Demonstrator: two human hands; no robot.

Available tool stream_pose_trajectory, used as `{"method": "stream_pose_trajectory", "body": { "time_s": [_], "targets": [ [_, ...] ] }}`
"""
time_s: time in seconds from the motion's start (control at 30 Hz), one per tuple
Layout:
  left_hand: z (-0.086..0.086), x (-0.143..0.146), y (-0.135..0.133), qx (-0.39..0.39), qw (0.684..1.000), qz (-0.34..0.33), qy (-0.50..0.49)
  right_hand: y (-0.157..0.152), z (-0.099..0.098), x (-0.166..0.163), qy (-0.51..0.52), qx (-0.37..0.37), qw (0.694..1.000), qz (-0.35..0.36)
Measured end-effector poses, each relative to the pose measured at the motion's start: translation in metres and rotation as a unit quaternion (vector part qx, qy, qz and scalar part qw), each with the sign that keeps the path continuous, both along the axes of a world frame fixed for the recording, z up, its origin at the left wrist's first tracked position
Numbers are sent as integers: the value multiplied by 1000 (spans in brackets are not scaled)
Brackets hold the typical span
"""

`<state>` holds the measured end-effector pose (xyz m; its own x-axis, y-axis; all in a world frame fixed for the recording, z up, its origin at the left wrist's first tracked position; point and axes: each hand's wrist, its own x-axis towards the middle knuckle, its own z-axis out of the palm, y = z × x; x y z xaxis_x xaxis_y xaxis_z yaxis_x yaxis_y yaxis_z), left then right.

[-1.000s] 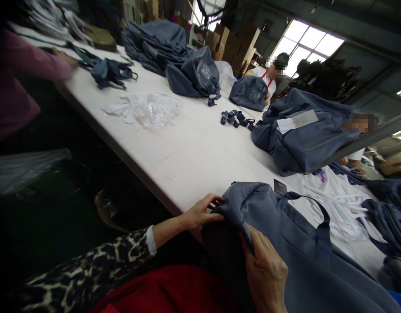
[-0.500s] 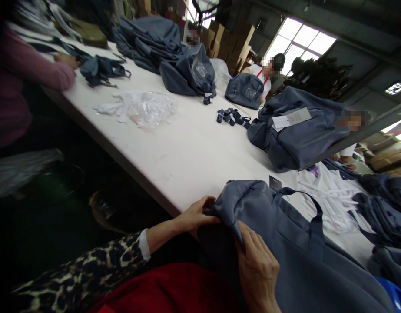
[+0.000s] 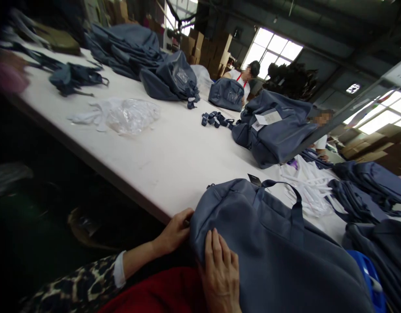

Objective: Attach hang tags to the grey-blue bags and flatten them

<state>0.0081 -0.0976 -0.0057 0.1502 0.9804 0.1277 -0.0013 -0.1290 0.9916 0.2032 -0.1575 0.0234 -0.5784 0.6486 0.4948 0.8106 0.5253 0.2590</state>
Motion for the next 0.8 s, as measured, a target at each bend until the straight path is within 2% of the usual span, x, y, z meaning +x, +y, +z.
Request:
{"method": "stream_pose_trajectory", "body": {
  "time_s": [0.13, 0.23, 0.33, 0.4, 0.47, 0.53, 0.63, 0.7, 0.8],
  "targets": [
    [-7, -7, -20, -29, 999, -27, -16, -21, -31, 3, 22, -13, 1000, 2],
    [-1, -6, -23, -61, 993, -48, -92, -24, -35, 10, 41, -28, 999, -18],
    [22, 1, -9, -55, 994, -34, -86, -13, -8, 21, 49, -46, 998, -15],
    [39, 9, 12, -25, 998, -20, -57, 4, 17, 26, 71, -44, 997, -2],
    [49, 16, 42, 10, 999, 0, -43, 25, 34, 27, 90, -34, 995, -4],
    [46, 19, 72, 22, 999, 18, -38, 46, 34, 24, 77, -22, 997, -16],
    [25, 9, 106, -9, 999, 42, -22, 68, 8, 16, 24, -18, 999, -29],
    [11, -6, 115, -23, 997, 78, -14, 74, -12, 13, 14, -27, 999, -31],
    [0, -23, 105, -17, 992, 127, -9, 75, -27, 18, 56, -43, 997, -17]
  ]
}}
